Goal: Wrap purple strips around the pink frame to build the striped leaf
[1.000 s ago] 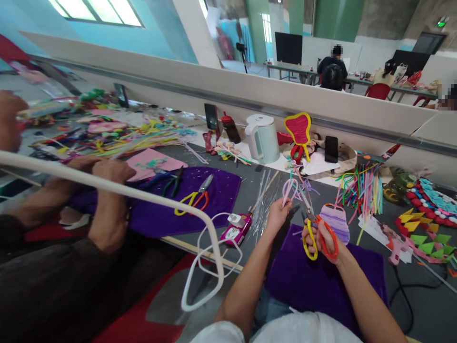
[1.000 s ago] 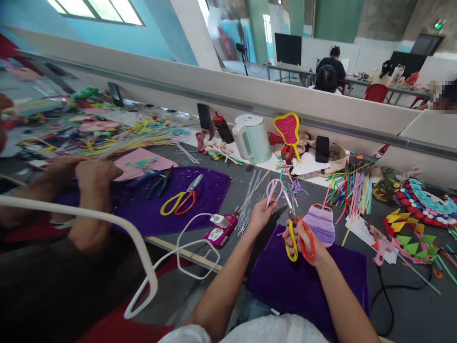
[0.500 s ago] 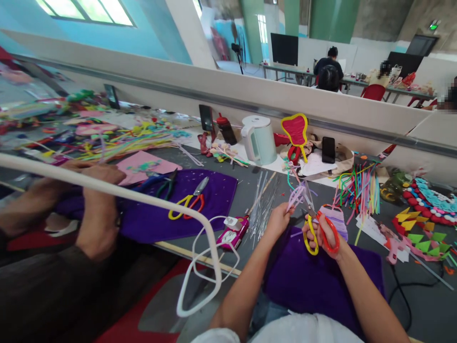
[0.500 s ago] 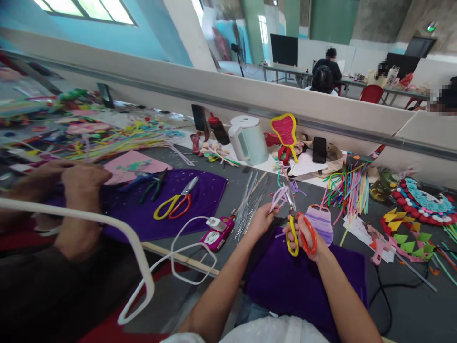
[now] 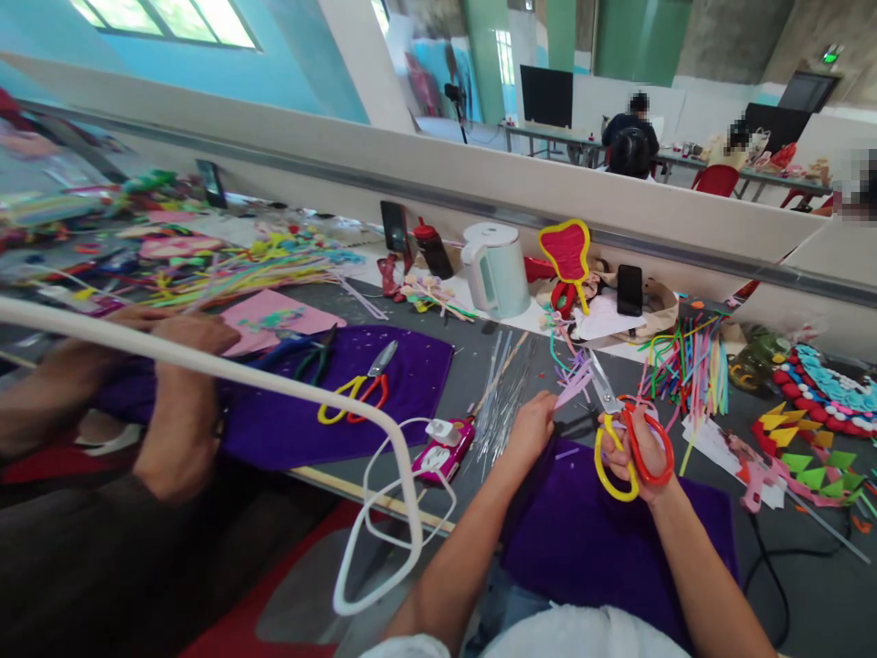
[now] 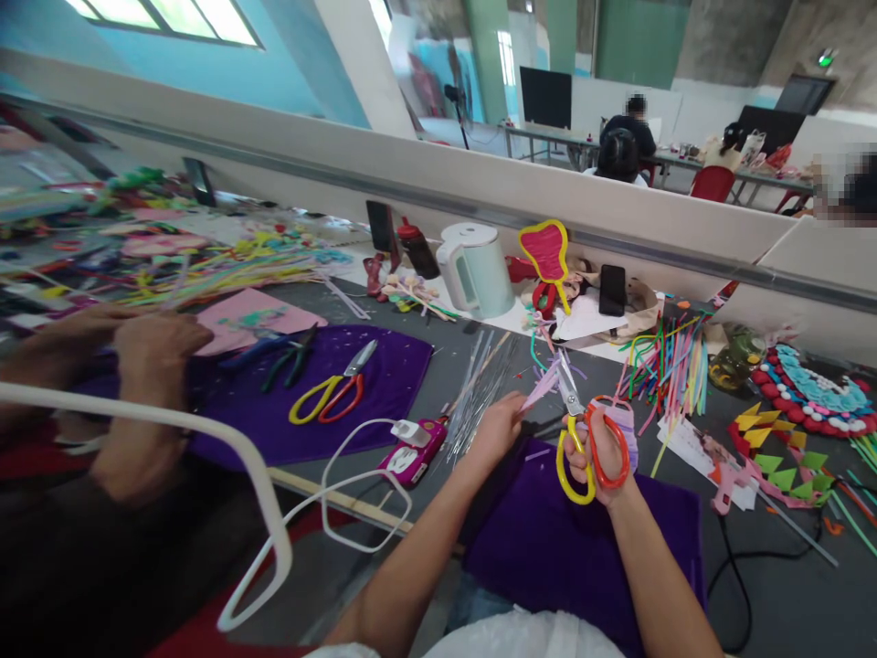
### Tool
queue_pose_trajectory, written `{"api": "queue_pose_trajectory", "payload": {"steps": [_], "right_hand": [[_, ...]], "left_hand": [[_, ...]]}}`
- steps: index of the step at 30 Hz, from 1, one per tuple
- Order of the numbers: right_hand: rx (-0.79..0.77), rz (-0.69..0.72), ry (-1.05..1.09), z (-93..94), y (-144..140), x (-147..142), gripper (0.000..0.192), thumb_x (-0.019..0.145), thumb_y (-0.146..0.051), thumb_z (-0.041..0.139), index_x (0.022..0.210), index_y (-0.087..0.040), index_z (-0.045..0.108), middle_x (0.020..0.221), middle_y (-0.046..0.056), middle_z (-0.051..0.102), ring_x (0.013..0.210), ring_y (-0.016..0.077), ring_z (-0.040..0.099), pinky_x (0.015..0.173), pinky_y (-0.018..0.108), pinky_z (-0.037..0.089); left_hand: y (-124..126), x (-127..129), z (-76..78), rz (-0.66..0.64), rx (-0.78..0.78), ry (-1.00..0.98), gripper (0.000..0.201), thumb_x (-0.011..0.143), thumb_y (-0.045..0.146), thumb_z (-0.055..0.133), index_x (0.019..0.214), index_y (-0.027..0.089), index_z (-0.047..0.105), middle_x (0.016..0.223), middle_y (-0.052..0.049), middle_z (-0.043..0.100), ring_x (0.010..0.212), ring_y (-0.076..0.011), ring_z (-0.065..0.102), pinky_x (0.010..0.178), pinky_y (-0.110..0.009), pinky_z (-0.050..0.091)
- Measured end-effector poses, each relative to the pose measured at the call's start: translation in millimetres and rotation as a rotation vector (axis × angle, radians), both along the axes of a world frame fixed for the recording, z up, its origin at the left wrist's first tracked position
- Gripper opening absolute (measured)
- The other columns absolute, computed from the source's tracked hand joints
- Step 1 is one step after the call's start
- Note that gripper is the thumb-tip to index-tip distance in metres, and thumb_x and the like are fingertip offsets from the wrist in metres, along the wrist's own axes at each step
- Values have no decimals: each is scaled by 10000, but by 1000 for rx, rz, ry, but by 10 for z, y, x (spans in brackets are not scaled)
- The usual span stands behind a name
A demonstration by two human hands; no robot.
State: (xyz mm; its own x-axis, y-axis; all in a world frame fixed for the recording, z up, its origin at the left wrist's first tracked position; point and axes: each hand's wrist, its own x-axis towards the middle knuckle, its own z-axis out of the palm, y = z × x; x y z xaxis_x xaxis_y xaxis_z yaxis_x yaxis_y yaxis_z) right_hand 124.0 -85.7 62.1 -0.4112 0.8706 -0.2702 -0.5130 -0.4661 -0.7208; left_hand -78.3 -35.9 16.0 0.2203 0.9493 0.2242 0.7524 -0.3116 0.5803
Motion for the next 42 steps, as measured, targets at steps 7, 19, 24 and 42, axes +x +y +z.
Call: {"api": "queue_pose_trajectory", "payload": {"steps": [7,19,24,42], "right_hand": [[134,-81,-139,11,21,-130,465,805,-668,518,913,-216,515,441,-103,394,287,41,263,281,148,192],[549,-243,-1118,-62,497,64,364,678,-502,680,869,-212,573,577,-44,582,497,123,521,474,229,388],[620,-209,-1262,-223,578,8,357,703,-428,647,978,-201,620,780,26,680,684,182,613,609,273,452],[478,-413,-1167,-423,828,122,461,664,-403,683,1079,-219,601,876,23,674,804,201,622,790,369,488]], "left_hand": [[-23,-37,-22,15,14,-95,207,836,112,435,721,164,599,748,-56,569,691,-169,526,658,-271,362],[-270,-92,-258,-6,-291,-298,185,814,341,563,761,168,601,691,-5,592,648,-156,523,611,-244,351],[-408,41,-344,-89,-272,-91,160,793,329,617,784,172,644,788,-58,643,740,-190,560,658,-264,351],[984,-213,-250,349,-164,-870,306,725,387,635,836,102,659,574,29,478,524,-82,381,478,-201,233]]}}
